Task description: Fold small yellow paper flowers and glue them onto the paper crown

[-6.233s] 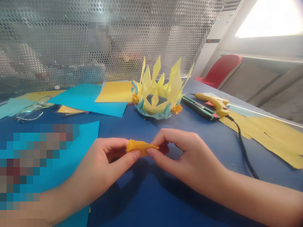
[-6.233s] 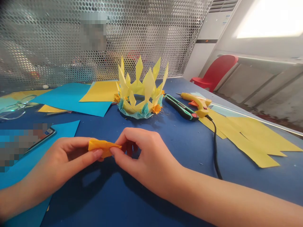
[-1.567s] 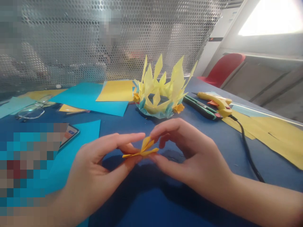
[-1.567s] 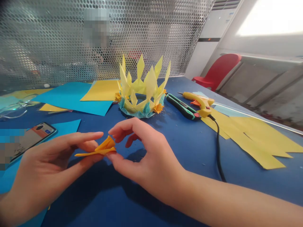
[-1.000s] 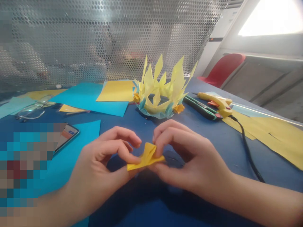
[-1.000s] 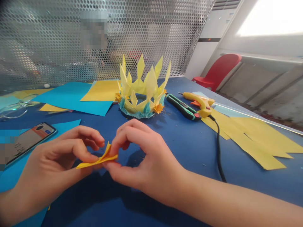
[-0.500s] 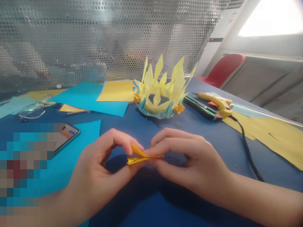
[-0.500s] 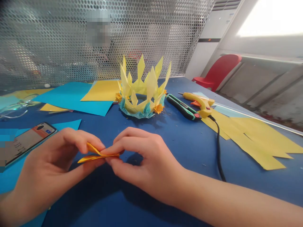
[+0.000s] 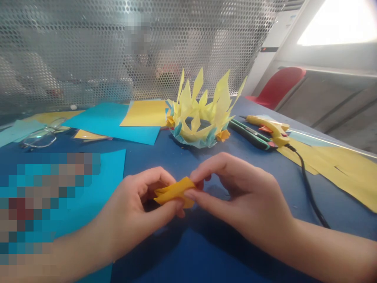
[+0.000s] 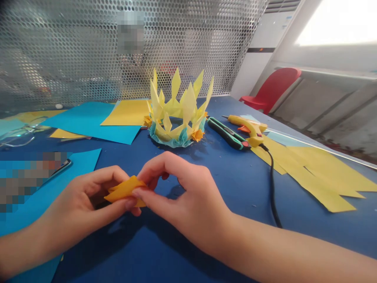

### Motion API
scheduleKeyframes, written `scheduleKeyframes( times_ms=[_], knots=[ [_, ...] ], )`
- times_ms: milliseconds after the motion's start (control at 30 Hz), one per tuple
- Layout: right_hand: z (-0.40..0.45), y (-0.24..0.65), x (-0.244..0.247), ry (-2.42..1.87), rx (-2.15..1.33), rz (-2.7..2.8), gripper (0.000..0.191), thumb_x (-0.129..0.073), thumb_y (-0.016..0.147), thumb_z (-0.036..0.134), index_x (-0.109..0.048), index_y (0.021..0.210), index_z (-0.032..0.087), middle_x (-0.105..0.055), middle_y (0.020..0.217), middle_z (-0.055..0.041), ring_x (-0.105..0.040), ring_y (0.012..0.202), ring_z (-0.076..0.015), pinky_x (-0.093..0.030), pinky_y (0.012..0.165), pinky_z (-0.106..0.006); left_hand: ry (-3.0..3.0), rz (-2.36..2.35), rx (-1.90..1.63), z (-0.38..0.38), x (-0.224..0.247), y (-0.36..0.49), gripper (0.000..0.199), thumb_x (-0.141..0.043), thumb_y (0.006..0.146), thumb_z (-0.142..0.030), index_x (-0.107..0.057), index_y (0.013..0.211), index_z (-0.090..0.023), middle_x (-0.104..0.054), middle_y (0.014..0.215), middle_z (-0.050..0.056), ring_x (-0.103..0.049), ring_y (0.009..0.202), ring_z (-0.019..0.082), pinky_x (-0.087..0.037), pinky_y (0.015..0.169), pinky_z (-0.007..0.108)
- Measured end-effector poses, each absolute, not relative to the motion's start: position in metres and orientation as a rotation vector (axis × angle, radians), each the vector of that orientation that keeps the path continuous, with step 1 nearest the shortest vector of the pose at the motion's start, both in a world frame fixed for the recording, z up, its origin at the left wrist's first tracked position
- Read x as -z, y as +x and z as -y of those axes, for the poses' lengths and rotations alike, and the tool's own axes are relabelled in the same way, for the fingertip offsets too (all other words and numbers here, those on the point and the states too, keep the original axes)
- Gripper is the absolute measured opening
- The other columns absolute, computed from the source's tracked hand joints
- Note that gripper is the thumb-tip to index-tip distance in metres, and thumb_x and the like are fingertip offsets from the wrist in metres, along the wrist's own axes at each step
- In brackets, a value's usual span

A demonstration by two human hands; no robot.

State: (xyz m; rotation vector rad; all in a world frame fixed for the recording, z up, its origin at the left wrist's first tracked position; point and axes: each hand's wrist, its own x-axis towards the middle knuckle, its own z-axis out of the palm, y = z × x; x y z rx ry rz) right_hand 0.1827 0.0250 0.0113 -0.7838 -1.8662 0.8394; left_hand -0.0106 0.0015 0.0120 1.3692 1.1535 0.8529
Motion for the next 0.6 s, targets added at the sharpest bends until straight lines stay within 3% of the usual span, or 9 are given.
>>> scheduleKeyframes(
  times_ms=[267,433,600],
  knots=[
    [-0.0268,0.1812,-0.0147,-0.785,-0.795,1.955,0.020,-0.078,0.077,0.016,-0.061,0.086,0.020,-0.068,0.079,0.0054,-0.063,0.072,-0.0058,-0.052,0.071,-0.012,1.274,-1.047,-0.898,-0.0023,-0.0085,-0.0129,0.004,-0.075,0.081,-0.024,-0.075,0.085,-0.024,-0.078,0.073,-0.005,-0.073,0.069,0.010,-0.055,0.066,0.012],
    [-0.0277,0.1802,-0.0130,-0.756,-0.843,1.929,0.019,-0.075,0.079,0.013,-0.061,0.089,0.020,-0.067,0.080,0.0052,-0.064,0.073,-0.0052,-0.052,0.071,-0.012,1.221,-1.044,-0.917,-0.0049,-0.0084,-0.0115,0.005,-0.076,0.080,-0.020,-0.075,0.083,-0.024,-0.077,0.070,-0.006,-0.073,0.064,0.008,-0.055,0.061,0.009],
    [-0.0285,0.1800,-0.0119,-0.777,-0.889,1.907,0.018,-0.076,0.078,0.017,-0.061,0.088,0.018,-0.066,0.082,0.0027,-0.063,0.071,-0.0080,-0.053,0.068,-0.019,1.111,-1.023,-0.960,-0.0099,-0.0100,-0.0149,0.009,-0.078,0.079,-0.019,-0.069,0.082,-0.021,-0.077,0.070,-0.006,-0.073,0.062,0.008,-0.056,0.063,0.011]
  ],
)
